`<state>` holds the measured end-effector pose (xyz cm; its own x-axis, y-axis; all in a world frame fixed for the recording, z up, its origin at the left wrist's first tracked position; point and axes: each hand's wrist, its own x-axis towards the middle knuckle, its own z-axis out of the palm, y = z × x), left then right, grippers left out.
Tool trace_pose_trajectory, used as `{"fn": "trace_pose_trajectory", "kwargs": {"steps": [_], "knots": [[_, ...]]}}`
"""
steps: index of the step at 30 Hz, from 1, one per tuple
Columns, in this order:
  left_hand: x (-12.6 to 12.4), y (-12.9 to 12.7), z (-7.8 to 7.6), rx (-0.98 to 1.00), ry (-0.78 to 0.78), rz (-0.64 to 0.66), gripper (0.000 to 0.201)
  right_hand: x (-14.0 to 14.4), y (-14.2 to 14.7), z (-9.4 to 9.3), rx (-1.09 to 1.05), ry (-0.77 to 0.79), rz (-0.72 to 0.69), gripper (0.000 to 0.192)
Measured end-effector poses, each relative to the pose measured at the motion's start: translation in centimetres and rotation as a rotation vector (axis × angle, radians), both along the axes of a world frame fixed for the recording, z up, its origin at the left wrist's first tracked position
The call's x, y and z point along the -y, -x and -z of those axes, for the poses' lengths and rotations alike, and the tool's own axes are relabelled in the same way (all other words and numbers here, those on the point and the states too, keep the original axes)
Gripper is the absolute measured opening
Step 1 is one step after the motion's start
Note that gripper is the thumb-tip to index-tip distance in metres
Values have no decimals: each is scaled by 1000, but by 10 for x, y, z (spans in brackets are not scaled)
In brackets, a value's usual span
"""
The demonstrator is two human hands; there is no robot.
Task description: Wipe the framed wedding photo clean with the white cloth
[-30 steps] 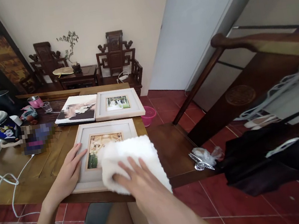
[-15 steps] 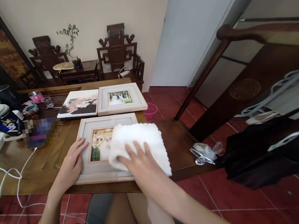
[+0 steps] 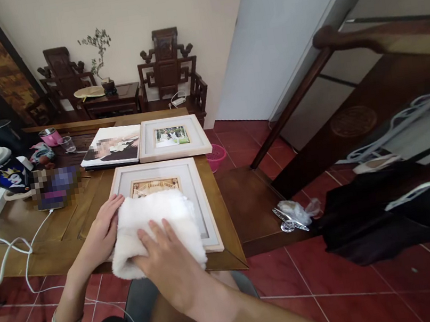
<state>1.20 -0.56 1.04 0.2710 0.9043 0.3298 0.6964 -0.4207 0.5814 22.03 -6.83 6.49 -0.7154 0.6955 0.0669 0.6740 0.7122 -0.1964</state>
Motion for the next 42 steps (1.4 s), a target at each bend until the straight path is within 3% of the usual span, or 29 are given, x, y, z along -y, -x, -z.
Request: {"fn": "trace_pose_trajectory", "kwargs": {"steps": [6, 10, 15, 17, 19, 21, 23, 27, 35, 38, 42], "knots": [[-1, -2, 0, -56, -22, 28, 42, 9, -77, 2, 15, -60, 117, 55], [-2, -1, 2, -47, -41, 35, 42, -15, -99, 1, 1, -88, 164, 60], [-2, 1, 3, -26, -47, 48, 45, -91, -64, -1, -68, -178, 358, 66], [-2, 1, 3, -16, -52, 48, 45, -122, -37, -3, -82, -246, 292, 64], [-1, 2, 2, -13, -52, 43, 44, -144, -10, -3, -15, -281, 135, 60], [0, 2, 1, -22, -43, 37, 44, -157, 11, -2, 84, -266, -5, 56], [1, 1, -1, -33, -24, 35, 44, -161, 22, 2, 140, -236, -54, 55], [2, 0, -2, -41, -5, 31, 44, -159, 7, 7, 156, -203, 0, 52], [-2, -1, 2, -28, -25, 12, 43, -143, -79, 2, 223, -153, 203, 61], [-1, -3, 3, -22, -35, 0, 43, -114, -88, 1, 238, -127, 216, 65], [0, -4, 2, -10, -31, -10, 44, -49, -89, -3, 216, -33, 135, 62]]}}
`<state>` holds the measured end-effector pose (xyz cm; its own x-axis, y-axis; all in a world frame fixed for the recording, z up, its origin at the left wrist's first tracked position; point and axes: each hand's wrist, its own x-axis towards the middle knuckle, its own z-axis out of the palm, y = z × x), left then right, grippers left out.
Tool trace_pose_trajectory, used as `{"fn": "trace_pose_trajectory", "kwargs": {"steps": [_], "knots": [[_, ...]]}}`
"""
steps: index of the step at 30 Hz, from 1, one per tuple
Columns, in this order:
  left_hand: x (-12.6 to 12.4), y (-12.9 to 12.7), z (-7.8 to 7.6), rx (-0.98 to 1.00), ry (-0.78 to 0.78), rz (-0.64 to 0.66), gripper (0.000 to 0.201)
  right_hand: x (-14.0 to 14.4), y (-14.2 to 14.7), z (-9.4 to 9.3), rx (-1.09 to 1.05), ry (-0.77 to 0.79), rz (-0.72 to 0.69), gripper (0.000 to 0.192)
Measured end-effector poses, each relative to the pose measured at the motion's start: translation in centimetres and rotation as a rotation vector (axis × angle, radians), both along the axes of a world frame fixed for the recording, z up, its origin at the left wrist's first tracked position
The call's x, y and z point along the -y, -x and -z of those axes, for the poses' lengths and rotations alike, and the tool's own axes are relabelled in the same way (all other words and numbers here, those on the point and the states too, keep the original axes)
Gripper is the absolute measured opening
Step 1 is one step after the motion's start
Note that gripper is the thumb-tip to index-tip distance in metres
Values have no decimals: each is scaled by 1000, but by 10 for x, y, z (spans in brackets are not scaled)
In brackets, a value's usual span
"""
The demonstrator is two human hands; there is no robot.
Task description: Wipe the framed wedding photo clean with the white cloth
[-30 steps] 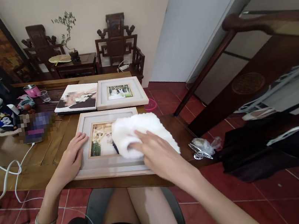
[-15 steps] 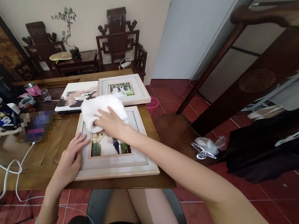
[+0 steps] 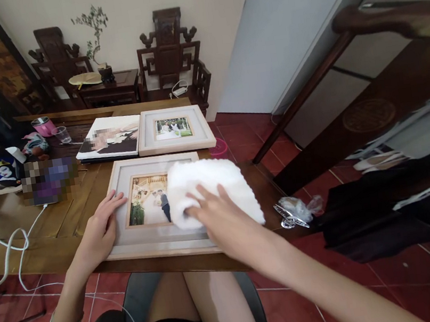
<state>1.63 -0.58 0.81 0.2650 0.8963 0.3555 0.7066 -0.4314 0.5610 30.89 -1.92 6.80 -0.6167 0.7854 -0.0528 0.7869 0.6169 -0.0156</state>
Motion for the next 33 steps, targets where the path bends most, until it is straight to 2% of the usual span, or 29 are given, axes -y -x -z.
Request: {"fn": "trace_pose_trajectory", "kwargs": {"steps": [3, 6, 9, 14, 17, 20, 25, 28, 30, 33], "knots": [[0, 1, -2, -10, 7, 20, 45, 43, -1, -1, -73, 49, -83, 66], [-1, 3, -4, -49, 23, 42, 45, 55, 1, 0, -109, 73, -71, 68], [0, 4, -6, -77, 38, 55, 46, 32, 8, 5, -94, 46, -4, 67], [2, 2, -9, -90, 57, 56, 46, -35, 17, 18, -142, -76, 120, 66], [2, 1, -8, -80, 33, 39, 45, -53, 21, 21, -131, -107, 143, 66], [1, 0, -6, -61, 2, 16, 44, -37, 25, 16, -66, -84, 126, 63], [1, -1, -4, -51, 8, 4, 44, 37, 25, -8, 7, 143, 20, 63], [1, -1, -6, -54, 15, 14, 45, 65, 23, -17, -32, 203, -52, 65], [1, 0, -7, -68, 25, 23, 45, 64, 23, -16, -72, 196, -58, 66], [1, 1, -8, -88, 41, 36, 45, 34, 24, -4, -110, 118, -13, 67]]}}
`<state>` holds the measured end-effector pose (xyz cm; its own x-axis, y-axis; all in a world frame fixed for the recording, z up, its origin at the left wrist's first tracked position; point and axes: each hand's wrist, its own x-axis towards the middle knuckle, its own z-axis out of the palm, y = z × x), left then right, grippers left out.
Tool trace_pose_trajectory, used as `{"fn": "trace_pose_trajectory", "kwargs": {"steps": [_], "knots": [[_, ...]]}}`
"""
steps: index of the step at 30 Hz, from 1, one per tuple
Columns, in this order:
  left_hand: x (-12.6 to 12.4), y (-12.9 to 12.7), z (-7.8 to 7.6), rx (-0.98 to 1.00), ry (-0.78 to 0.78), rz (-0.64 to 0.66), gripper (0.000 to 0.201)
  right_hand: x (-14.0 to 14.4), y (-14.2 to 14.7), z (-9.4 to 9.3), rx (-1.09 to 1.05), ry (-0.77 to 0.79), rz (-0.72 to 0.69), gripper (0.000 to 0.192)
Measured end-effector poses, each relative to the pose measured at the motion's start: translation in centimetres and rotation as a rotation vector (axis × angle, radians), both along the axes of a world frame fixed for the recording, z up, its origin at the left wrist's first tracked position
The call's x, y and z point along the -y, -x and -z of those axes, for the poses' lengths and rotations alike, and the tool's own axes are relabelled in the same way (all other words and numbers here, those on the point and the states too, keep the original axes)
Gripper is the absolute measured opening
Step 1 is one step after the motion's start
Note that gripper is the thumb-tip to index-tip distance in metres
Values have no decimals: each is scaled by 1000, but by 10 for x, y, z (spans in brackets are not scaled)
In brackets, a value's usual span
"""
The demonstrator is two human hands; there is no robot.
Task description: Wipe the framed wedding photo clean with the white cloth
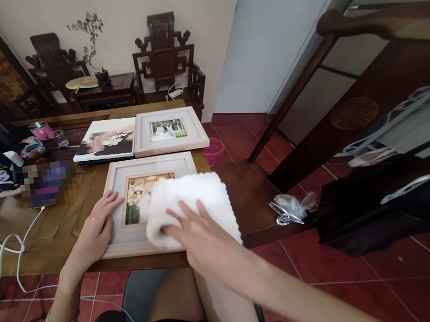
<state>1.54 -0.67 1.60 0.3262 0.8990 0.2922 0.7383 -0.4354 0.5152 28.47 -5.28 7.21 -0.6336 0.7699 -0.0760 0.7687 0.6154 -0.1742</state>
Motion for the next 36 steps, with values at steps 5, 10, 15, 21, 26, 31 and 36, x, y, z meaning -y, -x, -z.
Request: {"fn": "trace_pose_trajectory", "kwargs": {"steps": [5, 10, 15, 21, 26, 31, 36], "knots": [[0, 0, 0, 9, -2, 0, 45, -75, 0, 23, -4, -227, 137, 66], [-1, 0, 5, 27, -51, -20, 43, -86, 3, 20, 97, -205, 117, 65], [-4, 2, 10, 25, -85, -32, 43, -15, 5, -2, 122, -44, -3, 64], [-5, 4, 8, -11, -55, -9, 46, 28, 0, -20, 87, 146, -89, 71], [-5, 5, 6, -24, -34, 11, 46, -33, -10, -11, 164, -12, -118, 74], [-2, 3, 2, 4, -23, -11, 44, -98, -19, 0, 328, -203, -165, 73], [-1, -1, 1, 36, -27, -25, 43, -82, -3, -6, 380, -115, -111, 76]]}}
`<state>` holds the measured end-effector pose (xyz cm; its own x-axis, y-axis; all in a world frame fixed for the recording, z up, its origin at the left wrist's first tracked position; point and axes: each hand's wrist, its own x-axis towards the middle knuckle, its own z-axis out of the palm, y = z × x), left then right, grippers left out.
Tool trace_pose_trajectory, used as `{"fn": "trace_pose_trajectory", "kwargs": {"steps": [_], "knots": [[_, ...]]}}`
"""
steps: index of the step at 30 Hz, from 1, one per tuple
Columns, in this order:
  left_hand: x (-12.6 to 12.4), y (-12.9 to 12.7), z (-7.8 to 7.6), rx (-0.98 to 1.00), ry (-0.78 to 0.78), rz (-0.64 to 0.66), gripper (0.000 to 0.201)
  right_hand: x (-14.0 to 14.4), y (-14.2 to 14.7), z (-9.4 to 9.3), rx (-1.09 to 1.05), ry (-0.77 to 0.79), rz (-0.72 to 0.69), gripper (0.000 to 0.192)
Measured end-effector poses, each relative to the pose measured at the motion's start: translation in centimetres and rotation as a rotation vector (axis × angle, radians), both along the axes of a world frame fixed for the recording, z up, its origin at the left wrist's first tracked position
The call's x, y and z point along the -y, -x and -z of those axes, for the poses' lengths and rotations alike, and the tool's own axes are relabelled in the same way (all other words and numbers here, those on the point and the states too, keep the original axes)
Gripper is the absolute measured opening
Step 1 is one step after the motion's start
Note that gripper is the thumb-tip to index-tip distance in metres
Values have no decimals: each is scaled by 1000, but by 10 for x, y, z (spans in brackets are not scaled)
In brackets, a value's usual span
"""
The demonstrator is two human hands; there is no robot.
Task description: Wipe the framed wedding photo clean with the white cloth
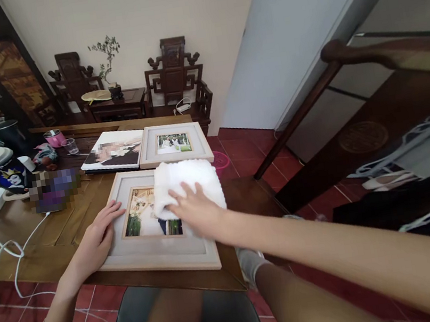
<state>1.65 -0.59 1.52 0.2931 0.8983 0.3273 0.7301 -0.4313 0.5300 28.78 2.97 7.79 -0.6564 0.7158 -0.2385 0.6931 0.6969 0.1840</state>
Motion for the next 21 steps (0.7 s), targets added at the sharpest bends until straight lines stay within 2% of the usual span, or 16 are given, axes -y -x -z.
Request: {"fn": "trace_pose_trajectory", "kwargs": {"steps": [2, 4, 7, 10, 14, 16, 18, 21], "knots": [[0, -1, 0, -1, 4, -11, 44, 25, 8, -9, 8, 94, 24, 80], [1, -2, -1, -6, 13, -13, 45, 49, 13, -18, -2, 239, -39, 86], [2, -2, -4, -21, 44, 8, 47, 62, 10, -26, -63, 305, -138, 81], [3, -4, -8, -39, 71, 7, 48, 38, 2, -22, -97, 279, -169, 79], [3, -8, -12, -60, 105, -33, 50, -23, -1, -1, -135, 106, -186, 74], [3, -9, -13, -80, 115, -52, 50, -44, 0, 8, -170, 41, -210, 69], [2, -10, -12, -95, 110, -69, 50, -48, 1, 14, -187, 37, -197, 66], [-1, -10, -8, -103, 83, -68, 49, -22, 2, 13, -195, 98, -151, 58]]}}
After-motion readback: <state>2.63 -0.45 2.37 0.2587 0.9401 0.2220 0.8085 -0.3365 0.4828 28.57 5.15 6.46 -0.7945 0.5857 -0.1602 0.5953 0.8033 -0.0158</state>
